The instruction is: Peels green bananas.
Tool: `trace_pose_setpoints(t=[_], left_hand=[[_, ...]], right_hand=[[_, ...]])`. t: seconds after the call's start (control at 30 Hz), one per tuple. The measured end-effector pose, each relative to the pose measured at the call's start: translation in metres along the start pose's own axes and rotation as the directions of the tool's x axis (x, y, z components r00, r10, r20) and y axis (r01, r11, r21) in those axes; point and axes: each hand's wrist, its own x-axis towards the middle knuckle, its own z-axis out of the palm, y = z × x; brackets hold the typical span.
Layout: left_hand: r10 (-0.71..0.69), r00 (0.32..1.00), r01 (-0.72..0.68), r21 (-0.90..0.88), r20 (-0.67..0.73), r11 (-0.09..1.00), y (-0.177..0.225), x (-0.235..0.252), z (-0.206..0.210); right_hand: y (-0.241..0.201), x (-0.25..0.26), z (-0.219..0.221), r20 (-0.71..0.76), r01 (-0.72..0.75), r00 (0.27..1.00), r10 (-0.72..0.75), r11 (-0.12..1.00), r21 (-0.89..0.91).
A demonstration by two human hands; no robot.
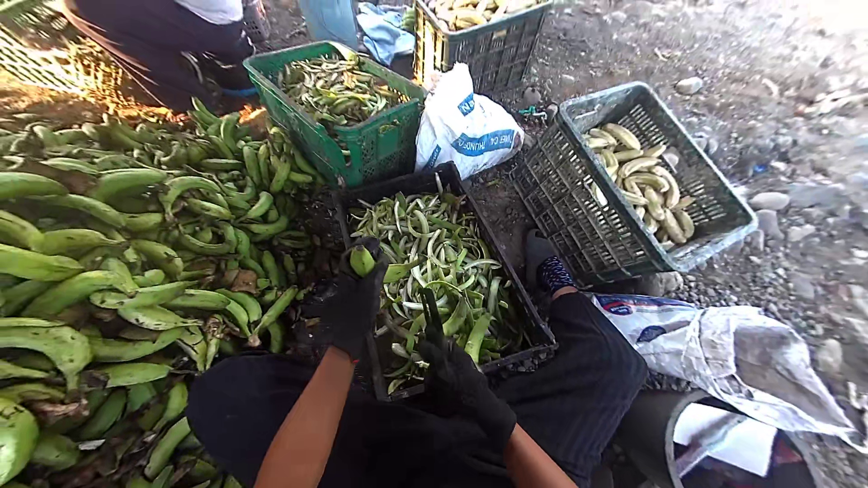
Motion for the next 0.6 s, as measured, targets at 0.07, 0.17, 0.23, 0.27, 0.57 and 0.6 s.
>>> trace_pose_setpoints(t=[0.07, 0.17, 0.23, 0.27, 0.57, 0.6], left_hand=[[0.088, 0.996, -0.088, 0.059, 0.008, 0.994, -0.006, -0.003, 0.003], [0.195, 0.979, -0.199, 0.067, 0.058, 0.978, -0.007, -0.007, 0.006], [0.231, 0.97, -0.235, 0.06, 0.078, 0.97, -0.006, -0.013, 0.007], [0.248, 0.964, -0.253, 0.042, 0.098, 0.967, -0.005, -0.015, 0.008], [0.071, 0.994, -0.062, -0.108, 0.078, 0.992, 0.011, -0.012, 0.01], [0.044, 0.995, -0.032, -0.126, 0.094, 0.991, 0.012, -0.013, 0.006]], right_hand=[[-0.009, 0.008, 0.003, 0.021, 0.039, 0.999, -0.042, 0.994, 0.098], [-0.056, 0.009, 0.004, -0.108, 0.353, 0.934, -0.342, 0.928, 0.116], [-0.096, -0.006, 0.001, -0.199, 0.569, 0.818, -0.539, 0.809, 0.147], [-0.111, -0.012, 0.0, -0.255, 0.645, 0.758, -0.6, 0.747, 0.16], [0.01, 0.02, 0.028, -0.077, -0.089, 0.993, 0.086, 0.995, -0.036], [0.007, 0.014, 0.029, -0.08, -0.097, 0.992, 0.097, 0.995, 0.004]])
